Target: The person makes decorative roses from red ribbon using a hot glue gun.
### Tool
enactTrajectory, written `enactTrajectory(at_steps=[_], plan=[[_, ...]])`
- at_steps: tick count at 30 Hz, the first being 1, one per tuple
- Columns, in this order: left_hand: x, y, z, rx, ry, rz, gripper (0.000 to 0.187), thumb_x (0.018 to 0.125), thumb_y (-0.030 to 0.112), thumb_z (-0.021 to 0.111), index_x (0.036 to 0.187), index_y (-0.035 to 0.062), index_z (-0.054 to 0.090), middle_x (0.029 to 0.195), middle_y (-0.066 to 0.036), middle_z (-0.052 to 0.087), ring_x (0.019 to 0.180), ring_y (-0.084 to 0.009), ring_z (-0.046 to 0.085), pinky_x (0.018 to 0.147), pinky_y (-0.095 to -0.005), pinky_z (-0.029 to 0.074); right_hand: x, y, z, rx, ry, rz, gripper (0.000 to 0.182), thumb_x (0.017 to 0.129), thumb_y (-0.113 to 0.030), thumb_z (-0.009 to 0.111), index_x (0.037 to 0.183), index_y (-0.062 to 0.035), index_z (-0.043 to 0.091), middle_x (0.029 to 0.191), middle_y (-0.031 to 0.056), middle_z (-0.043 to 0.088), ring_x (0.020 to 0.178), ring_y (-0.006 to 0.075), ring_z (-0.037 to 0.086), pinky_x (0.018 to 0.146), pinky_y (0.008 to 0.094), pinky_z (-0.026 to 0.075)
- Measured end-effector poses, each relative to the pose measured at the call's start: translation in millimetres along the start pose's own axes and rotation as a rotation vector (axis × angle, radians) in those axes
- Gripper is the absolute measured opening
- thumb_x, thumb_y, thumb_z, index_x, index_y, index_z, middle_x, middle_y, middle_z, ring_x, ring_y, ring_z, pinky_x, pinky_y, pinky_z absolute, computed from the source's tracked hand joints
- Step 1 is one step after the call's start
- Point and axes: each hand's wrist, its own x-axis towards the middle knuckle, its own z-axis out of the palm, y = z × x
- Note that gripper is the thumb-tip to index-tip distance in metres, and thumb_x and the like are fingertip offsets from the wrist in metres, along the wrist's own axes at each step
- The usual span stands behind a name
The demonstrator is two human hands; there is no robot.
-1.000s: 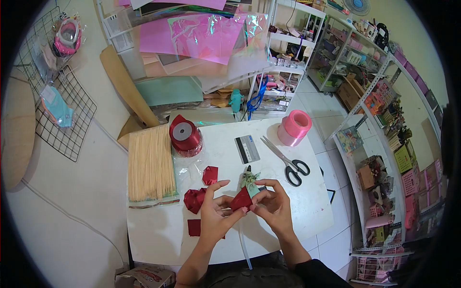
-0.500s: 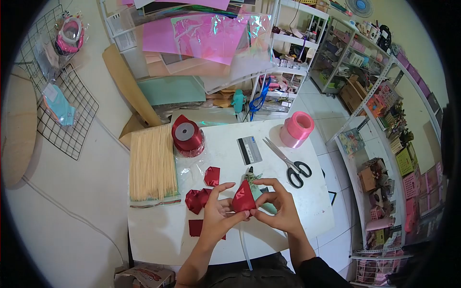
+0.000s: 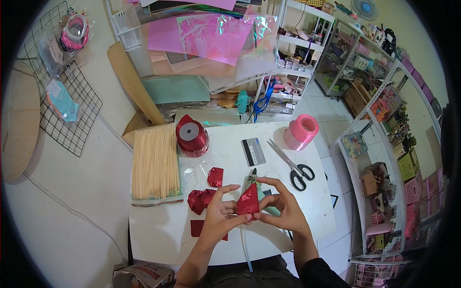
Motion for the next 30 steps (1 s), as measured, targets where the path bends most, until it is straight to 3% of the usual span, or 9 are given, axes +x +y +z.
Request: enactTrajectory(at_steps=[9,11,12,15,17,21,27,29,30], plan=[[-1,0,0,0.022,-0.001,0.004,0.062,0.063,-0.009,0.062,0.116,0.0024,0.03,0.077,-0.016,0.058,0.068,-0.0198,0.06,0.06,-0.0283,0.051,-2,4,-11,0.014,-0.009,-0.014,0.066,0.062,0.005,0.061,0.121,-0.0033,0.032,0.068,0.0041,0.059,0.07,0.0106,0.056,0.072,0.0255,0.043],[-1,3,-1,0.006,-0.015,-0.01,0.063,0.063,-0.009,0.062,0.116,0.0025,0.03,0.077,-0.015,0.058,0.066,-0.0187,0.06,0.058,-0.0271,0.051,-2,3,-18,0.108,0.057,-0.074,0.06,0.063,0.006,0.062,0.117,-0.0024,0.038,0.078,0.008,0.059,0.074,0.0119,0.055,0.071,0.0265,0.043],[-1,4,-3,-0.039,-0.124,-0.074,0.064,0.063,-0.007,0.062,0.117,0.0024,0.03,0.076,-0.014,0.058,0.064,-0.0166,0.059,0.055,-0.0254,0.049,-1,6,-21,0.107,0.057,-0.073,0.06,0.063,0.006,0.062,0.117,-0.0024,0.038,0.078,0.008,0.059,0.074,0.0119,0.055,0.071,0.0265,0.043],[-1,9,-8,-0.088,-0.4,-0.2,0.066,0.062,-0.004,0.064,0.118,0.002,0.03,0.075,-0.011,0.057,0.061,-0.0131,0.057,0.052,-0.0223,0.046,1,8,-32,-0.186,-0.071,-0.465,0.042,0.063,0.007,0.061,0.103,-0.002,0.052,0.092,0.012,0.056,0.074,0.0162,0.055,0.069,0.0279,0.044],[-1,9,-9,-0.093,-0.612,-0.327,0.07,0.06,-0.001,0.065,0.12,0.0013,0.029,0.074,-0.009,0.056,0.06,-0.01,0.055,0.05,-0.0201,0.044,-3,-3,-26,-0.17,-0.165,-0.504,0.032,0.06,0.008,0.062,0.09,-0.0024,0.06,0.091,0.0134,0.057,0.075,0.0202,0.057,0.067,0.0291,0.046],[-3,14,-7,-0.074,-0.603,-0.352,0.069,0.061,-0.002,0.064,0.12,0.0019,0.029,0.072,-0.007,0.055,0.058,-0.0092,0.054,0.051,-0.0193,0.043,-5,-5,-28,-0.154,-0.312,-0.549,0.017,0.058,0.004,0.067,0.073,-0.002,0.066,0.085,0.0161,0.059,0.067,0.0217,0.059,0.061,0.0289,0.049],[-2,10,-12,-0.042,-0.526,-0.239,0.062,0.066,0.0,0.063,0.12,0.0023,0.031,0.072,-0.005,0.055,0.059,-0.0064,0.049,0.055,-0.018,0.039,-12,-7,-25,-0.288,-0.182,-0.678,0.015,0.058,0.002,0.067,0.07,-0.0063,0.065,0.081,0.0086,0.06,0.064,0.0172,0.059,0.056,0.0254,0.047],[-2,7,-11,-0.069,-0.267,-0.155,0.058,0.07,0.003,0.061,0.12,0.0023,0.031,0.075,-0.006,0.056,0.063,-0.0056,0.047,0.059,-0.0175,0.037,-13,-9,-23,-0.413,-0.122,-0.759,0.014,0.058,0.002,0.067,0.07,-0.0058,0.065,0.081,0.0087,0.06,0.062,0.0173,0.058,0.053,0.0249,0.045],[-3,6,-11,-0.068,-0.267,-0.152,0.058,0.07,0.003,0.061,0.12,0.0023,0.031,0.075,-0.006,0.056,0.063,-0.0056,0.047,0.059,-0.0175,0.037,-13,-10,-22,-0.537,-0.063,-0.839,0.013,0.059,0.001,0.067,0.07,-0.0053,0.064,0.08,0.0088,0.06,0.06,0.0173,0.057,0.051,0.0245,0.044]])
